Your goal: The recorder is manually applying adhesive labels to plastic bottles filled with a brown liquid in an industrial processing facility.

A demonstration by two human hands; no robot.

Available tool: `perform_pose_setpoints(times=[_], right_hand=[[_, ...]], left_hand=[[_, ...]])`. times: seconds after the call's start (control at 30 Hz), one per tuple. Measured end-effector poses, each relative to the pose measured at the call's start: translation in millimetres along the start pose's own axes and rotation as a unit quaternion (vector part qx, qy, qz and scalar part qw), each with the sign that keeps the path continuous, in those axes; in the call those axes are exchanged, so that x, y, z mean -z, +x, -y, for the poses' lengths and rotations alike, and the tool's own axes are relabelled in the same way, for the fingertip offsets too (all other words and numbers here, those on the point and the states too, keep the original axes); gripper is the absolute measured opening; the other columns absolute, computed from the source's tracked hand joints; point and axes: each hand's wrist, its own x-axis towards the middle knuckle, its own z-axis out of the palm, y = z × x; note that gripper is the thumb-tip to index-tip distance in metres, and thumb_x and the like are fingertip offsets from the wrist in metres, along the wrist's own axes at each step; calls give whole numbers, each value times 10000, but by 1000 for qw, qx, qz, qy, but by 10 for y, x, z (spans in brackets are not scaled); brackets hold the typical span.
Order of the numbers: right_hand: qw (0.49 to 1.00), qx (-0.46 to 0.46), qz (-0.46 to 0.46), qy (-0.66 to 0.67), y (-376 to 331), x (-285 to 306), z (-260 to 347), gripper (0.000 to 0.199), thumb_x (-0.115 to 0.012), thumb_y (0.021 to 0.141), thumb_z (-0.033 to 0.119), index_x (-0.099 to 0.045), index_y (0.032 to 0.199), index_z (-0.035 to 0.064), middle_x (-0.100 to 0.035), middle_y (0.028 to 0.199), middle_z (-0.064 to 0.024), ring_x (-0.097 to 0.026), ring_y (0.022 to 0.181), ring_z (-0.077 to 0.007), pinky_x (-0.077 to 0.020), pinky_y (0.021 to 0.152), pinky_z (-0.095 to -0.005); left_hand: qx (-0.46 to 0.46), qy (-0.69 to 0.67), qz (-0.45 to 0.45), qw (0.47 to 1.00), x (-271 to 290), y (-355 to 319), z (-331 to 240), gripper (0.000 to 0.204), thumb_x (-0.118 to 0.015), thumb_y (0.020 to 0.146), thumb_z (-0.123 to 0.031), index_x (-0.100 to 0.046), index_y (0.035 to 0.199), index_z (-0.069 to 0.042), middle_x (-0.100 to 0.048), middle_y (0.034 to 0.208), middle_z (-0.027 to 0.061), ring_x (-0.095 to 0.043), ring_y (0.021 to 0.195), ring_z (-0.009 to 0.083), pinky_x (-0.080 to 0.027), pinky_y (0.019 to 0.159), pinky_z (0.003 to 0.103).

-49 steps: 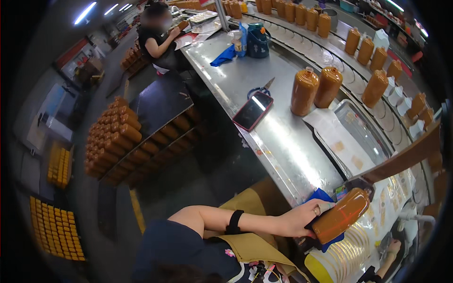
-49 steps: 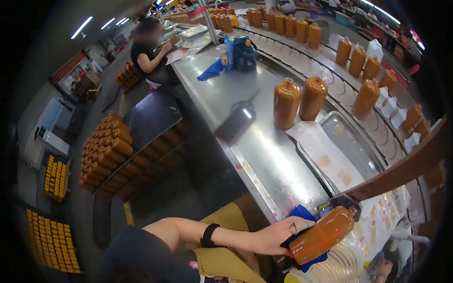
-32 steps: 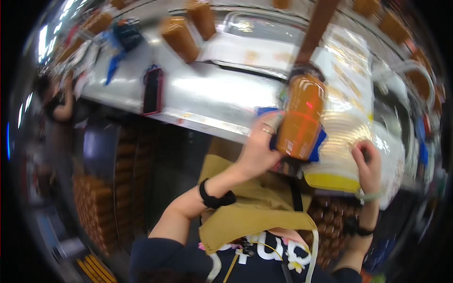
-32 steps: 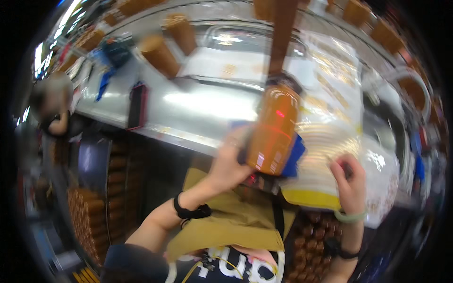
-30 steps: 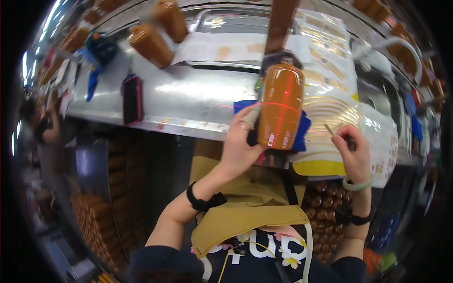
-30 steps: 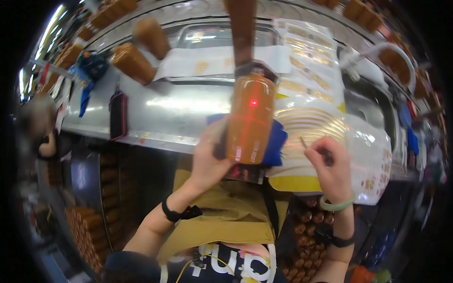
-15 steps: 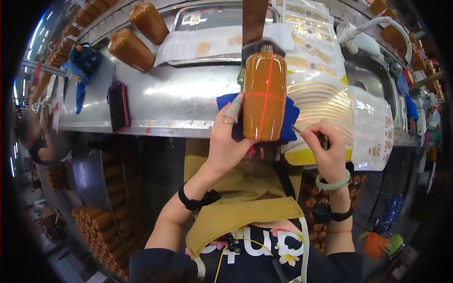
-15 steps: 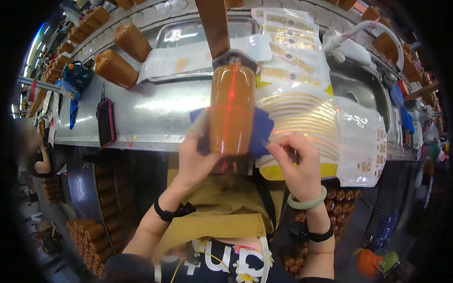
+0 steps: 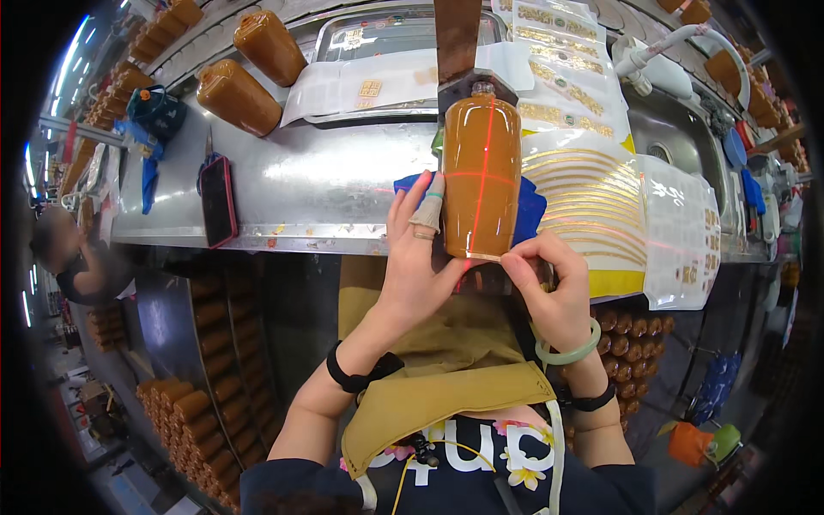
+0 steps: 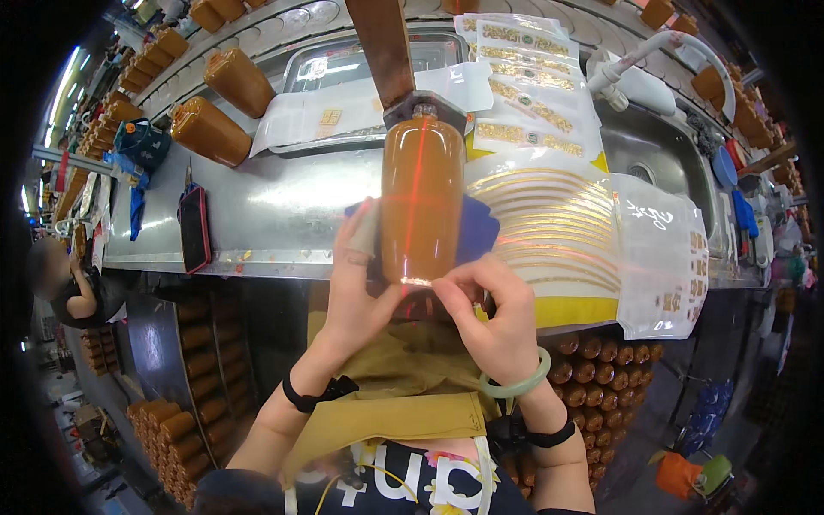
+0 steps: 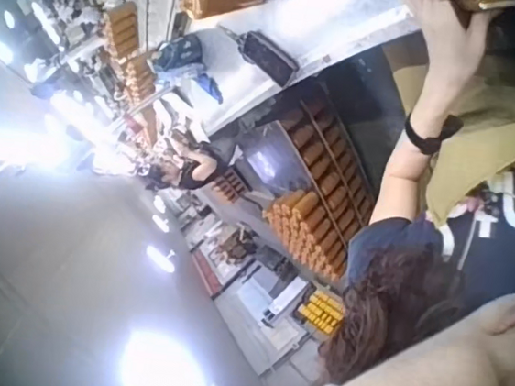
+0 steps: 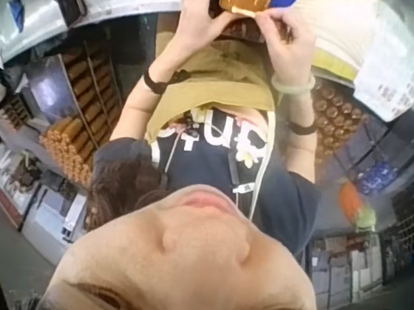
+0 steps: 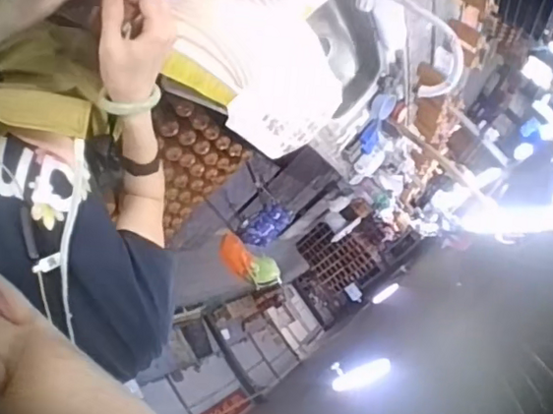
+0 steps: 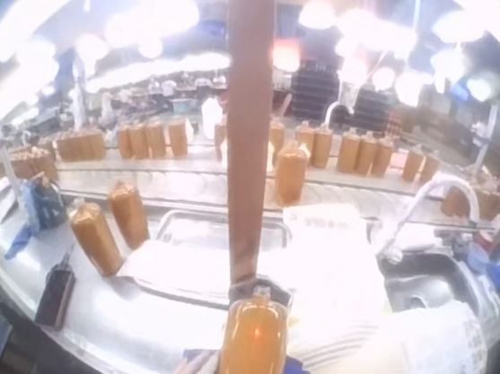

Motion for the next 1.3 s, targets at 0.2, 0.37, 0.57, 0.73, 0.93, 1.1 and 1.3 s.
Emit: perform_pose_setpoints(times=[0.2,0.37,0.57,0.73,0.93,1.1,1.3], right_hand=[[1000,-11,-19,-14,-15,-40,-26,107,-776,907,75,-700,865,14,-606,754,-26,-547,643,-89,-418,595,-250],[999,-18,-29,6,-13,-94,-7,99,-758,924,52,-682,877,7,-635,776,-33,-627,653,-91,-458,600,-239],[999,-25,-38,7,-34,-109,1,95,-753,919,28,-671,876,5,-648,784,-34,-660,662,-92,-477,603,-236],[998,-46,-39,33,-34,-118,-45,95,-755,914,26,-670,877,3,-650,787,-37,-649,667,-89,-477,611,-241],[998,-39,-53,1,-33,-118,-86,110,-771,901,49,-676,872,5,-645,790,-32,-613,668,-90,-465,615,-249],[997,-56,-51,16,-36,-122,-73,110,-773,900,52,-677,872,6,-641,788,-34,-608,670,-89,-456,607,-247],[997,-47,-55,24,-35,-131,-112,111,-777,895,50,-677,868,9,-633,778,-32,-600,665,-95,-456,616,-251]], left_hand=[[71,-126,54,988,73,-25,-82,1000,-851,810,-142,-274,1603,54,-305,1660,250,-292,1556,367,-217,1259,508],[109,-245,76,960,116,-80,-160,900,-761,929,-125,-217,1624,51,-274,1682,211,-258,1571,309,-211,1275,442],[112,-316,33,941,10,-83,-144,809,-679,993,-97,-203,1631,48,-251,1694,191,-247,1572,279,-207,1278,414],[121,-334,22,935,1,-102,-147,806,-679,992,-96,-208,1629,52,-264,1689,193,-251,1571,279,-203,1278,413],[131,-337,21,932,-8,-85,-157,810,-686,988,-96,-211,1626,57,-269,1686,198,-262,1566,283,-205,1277,414],[134,-342,20,930,-6,-83,-158,815,-689,986,-94,-209,1626,59,-271,1684,199,-264,1566,283,-208,1276,415],[132,-338,23,931,-14,-83,-153,813,-682,988,-89,-204,1631,46,-268,1687,193,-263,1566,284,-214,1274,419]])
